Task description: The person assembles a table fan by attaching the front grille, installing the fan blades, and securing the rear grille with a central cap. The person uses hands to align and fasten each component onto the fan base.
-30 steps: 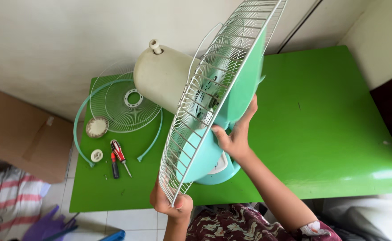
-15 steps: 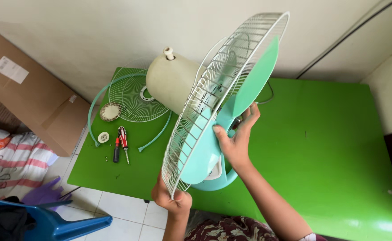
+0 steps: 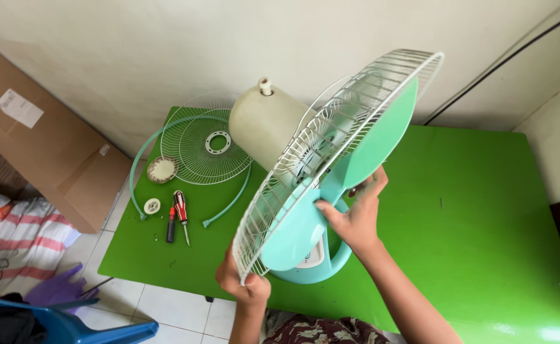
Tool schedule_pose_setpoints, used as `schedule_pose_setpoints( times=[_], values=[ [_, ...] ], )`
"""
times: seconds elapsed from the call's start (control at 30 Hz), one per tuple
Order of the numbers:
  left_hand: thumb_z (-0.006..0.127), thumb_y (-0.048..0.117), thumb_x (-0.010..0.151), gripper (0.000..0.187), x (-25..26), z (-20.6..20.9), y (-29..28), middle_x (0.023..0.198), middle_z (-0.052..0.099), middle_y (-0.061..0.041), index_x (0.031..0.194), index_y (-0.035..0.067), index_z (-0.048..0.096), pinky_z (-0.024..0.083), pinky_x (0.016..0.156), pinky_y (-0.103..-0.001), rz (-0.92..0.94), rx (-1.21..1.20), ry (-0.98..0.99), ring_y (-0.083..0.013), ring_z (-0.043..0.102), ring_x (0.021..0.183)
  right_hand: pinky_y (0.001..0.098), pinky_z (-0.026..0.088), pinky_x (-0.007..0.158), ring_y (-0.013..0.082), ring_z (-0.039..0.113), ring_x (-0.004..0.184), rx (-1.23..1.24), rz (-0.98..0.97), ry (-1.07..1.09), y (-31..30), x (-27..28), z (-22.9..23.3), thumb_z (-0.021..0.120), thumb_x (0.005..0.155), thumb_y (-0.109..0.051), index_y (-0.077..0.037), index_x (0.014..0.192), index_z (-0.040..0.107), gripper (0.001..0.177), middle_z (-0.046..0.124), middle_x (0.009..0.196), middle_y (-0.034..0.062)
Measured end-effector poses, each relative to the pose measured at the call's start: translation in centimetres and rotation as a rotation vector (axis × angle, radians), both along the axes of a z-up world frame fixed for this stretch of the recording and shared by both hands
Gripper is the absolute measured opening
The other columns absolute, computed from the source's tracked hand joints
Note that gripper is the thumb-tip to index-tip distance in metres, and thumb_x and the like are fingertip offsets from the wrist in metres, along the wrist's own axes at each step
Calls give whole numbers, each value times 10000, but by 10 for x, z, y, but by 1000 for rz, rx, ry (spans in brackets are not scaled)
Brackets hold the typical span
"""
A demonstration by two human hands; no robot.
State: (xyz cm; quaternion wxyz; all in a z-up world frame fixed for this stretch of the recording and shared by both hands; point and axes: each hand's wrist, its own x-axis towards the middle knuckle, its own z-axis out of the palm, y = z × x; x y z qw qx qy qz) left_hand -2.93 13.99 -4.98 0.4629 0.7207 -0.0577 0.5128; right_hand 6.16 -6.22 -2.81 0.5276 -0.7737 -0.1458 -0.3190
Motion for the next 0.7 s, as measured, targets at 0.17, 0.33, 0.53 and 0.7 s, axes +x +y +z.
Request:
schedule_pose_setpoints(
  times=[0.17, 0.33, 0.53, 0.7],
  values=[
    [285, 736, 1037, 957, 31, -41, 65, 999, 732, -178, 1203, -139, 636, 619, 792, -361, -155, -83, 15, -243, 749, 891, 410, 508, 775, 276, 599, 918, -144, -93, -135, 4, -6, -1, 1008, 649, -395, -17, 1427, 247, 1152, 523, 1197, 196],
    [395, 761, 993, 980, 94, -97, 139, 1286, 609, -238, 1321, -159, 475, 508, 1064, -451, -464, -331, 81, -285, 637, 1214, 499, 517, 816, 399, 601, 1001, -316, -185, -385, 19, -18, 8, 991, 607, -226, -73, 1352, 321, 1014, 529, 1169, 240],
    [398, 741, 1022, 907, 121, -116, 156, 1219, 610, -186, 1313, -116, 457, 531, 993, -389, -397, -279, 63, -231, 630, 1126, 357, 470, 581, 231, 633, 664, 33, -212, -21, 43, -41, -5, 913, 753, -155, -36, 1285, 358, 778, 668, 825, 105],
    [384, 749, 1005, 896, 111, -105, 157, 1046, 691, -114, 1172, -94, 635, 563, 861, -335, -480, -218, 109, -179, 674, 944, 297, 553, 536, 174, 721, 568, 205, -49, 384, 62, -45, -15, 664, 924, -73, 17, 1246, 397, 428, 723, 718, 87]
  ],
)
